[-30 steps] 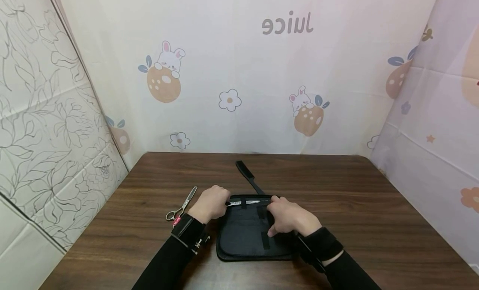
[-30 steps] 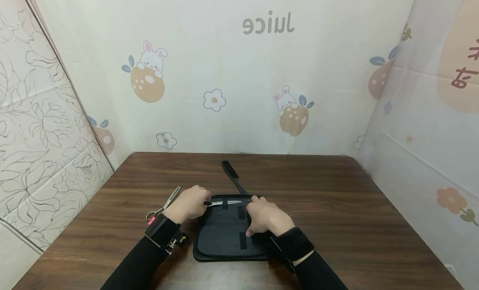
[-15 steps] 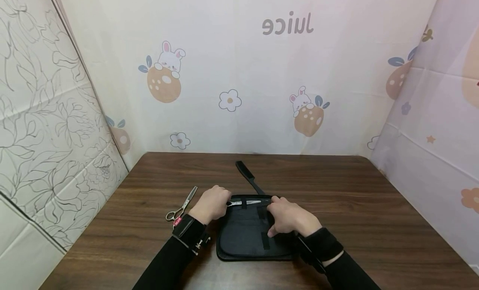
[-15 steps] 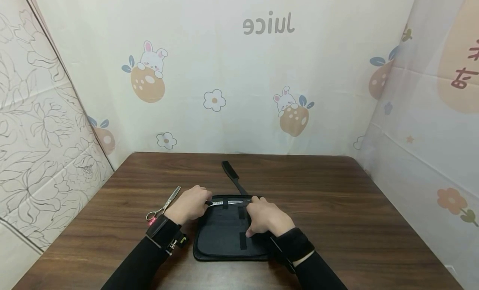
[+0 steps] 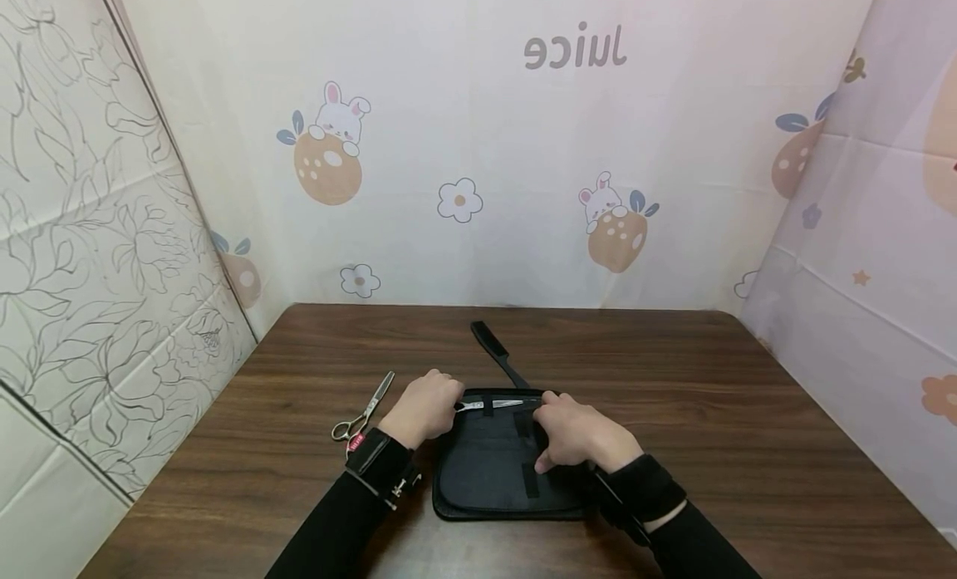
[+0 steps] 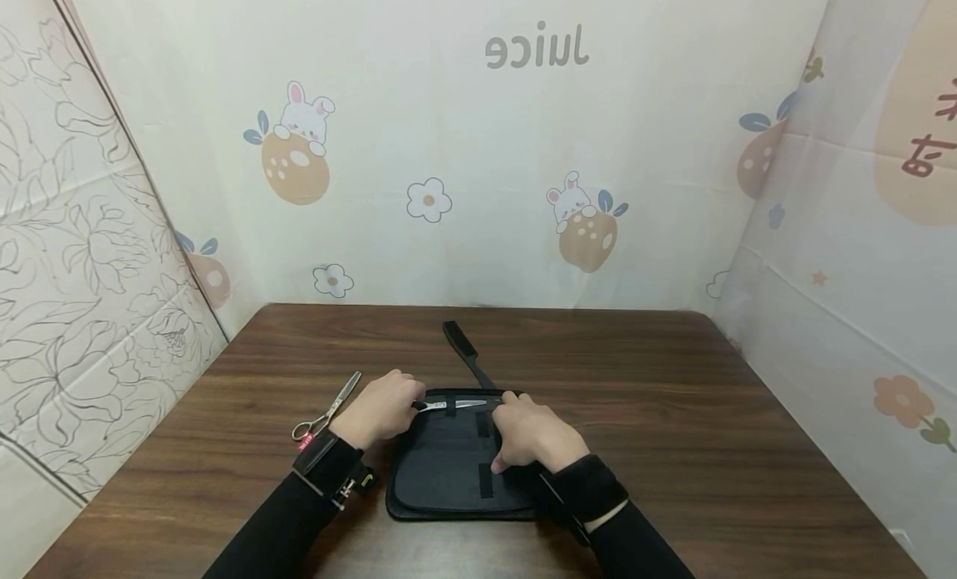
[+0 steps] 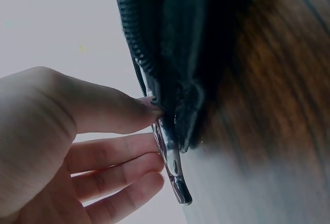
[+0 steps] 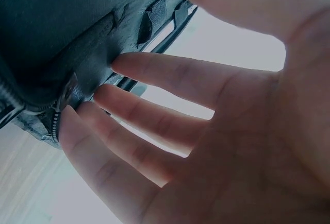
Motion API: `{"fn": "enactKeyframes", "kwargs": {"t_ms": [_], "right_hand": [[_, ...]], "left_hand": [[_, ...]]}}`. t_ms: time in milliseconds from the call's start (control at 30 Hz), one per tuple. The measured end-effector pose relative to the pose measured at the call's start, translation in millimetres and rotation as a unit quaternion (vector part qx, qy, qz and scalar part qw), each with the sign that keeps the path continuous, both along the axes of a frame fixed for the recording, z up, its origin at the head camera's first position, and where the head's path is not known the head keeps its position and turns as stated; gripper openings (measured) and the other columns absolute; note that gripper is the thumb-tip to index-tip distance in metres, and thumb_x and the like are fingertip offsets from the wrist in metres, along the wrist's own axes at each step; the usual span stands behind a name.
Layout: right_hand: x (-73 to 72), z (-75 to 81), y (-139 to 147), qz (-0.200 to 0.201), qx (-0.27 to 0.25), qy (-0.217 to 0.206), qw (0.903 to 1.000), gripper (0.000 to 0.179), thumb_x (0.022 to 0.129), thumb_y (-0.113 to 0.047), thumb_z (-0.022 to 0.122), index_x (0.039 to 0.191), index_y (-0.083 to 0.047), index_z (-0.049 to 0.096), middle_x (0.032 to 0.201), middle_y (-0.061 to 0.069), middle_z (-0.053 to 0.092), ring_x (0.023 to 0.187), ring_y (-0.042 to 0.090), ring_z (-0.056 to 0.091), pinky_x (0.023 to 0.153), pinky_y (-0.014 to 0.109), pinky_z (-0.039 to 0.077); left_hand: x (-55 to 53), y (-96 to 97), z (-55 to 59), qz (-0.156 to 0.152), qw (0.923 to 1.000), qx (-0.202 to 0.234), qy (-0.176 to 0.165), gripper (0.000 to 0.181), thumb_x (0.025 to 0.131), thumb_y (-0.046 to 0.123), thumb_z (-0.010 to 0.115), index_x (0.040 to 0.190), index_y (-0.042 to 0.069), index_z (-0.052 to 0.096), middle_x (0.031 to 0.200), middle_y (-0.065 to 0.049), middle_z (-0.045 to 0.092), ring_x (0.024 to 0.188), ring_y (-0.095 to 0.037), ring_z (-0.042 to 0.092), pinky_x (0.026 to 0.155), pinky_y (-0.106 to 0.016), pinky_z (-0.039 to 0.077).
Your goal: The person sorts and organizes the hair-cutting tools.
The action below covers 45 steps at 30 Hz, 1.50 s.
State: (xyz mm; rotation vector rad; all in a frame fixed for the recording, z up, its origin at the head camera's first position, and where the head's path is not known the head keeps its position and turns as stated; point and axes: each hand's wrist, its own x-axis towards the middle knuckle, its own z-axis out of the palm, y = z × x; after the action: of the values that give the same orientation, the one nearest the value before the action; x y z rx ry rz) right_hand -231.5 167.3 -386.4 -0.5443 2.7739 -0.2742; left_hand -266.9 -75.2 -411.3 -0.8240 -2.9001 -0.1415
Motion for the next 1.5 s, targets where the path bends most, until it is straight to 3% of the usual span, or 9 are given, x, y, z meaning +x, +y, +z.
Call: {"fn": "enactKeyframes", "kwargs": {"t_ms": [667, 1100, 1500], "right_hand": [[0.0, -0.8, -0.8, 0.004, 0.007, 0.007, 0.9999, 0.057, 0.076, -0.026, 0.092, 0.122, -0.001, 0.069, 0.110, 0.006, 0.053, 0.101, 0.025, 0.048, 0.080, 0.043, 0.049], [0.4, 0.5, -2.1, 0.007, 0.008, 0.009, 0.9999, 0.057, 0.077, -0.023, 0.091, 0.125, -0.002, 0.069, 0.113, 0.007, 0.054, 0.105, 0.025, 0.050, 0.082, 0.044, 0.049], [2.2, 2.5, -4.5, 0.010, 0.016, 0.006, 0.9998, 0.058, 0.079, -0.022, 0.089, 0.129, -0.002, 0.067, 0.120, 0.009, 0.055, 0.113, 0.028, 0.051, 0.086, 0.045, 0.050]], "left_hand": [[1.9, 4.8, -2.0, -0.020, 0.9990, -0.011, 0.038, 0.012, 0.094, 0.001, 0.068, 0.098, 0.009, 0.076, 0.091, -0.007, 0.069, 0.086, -0.026, 0.059, 0.075, -0.037, 0.054], [0.6, 4.1, -5.0, -0.024, 0.9984, 0.001, 0.052, 0.013, 0.093, -0.001, 0.069, 0.091, 0.010, 0.076, 0.086, -0.006, 0.068, 0.085, -0.026, 0.060, 0.073, -0.037, 0.053], [1.3, 3.4, -6.4, 0.000, 0.9988, 0.023, 0.043, 0.016, 0.089, 0.001, 0.075, 0.080, 0.013, 0.071, 0.080, -0.005, 0.066, 0.089, -0.029, 0.063, 0.074, -0.039, 0.054]]}}
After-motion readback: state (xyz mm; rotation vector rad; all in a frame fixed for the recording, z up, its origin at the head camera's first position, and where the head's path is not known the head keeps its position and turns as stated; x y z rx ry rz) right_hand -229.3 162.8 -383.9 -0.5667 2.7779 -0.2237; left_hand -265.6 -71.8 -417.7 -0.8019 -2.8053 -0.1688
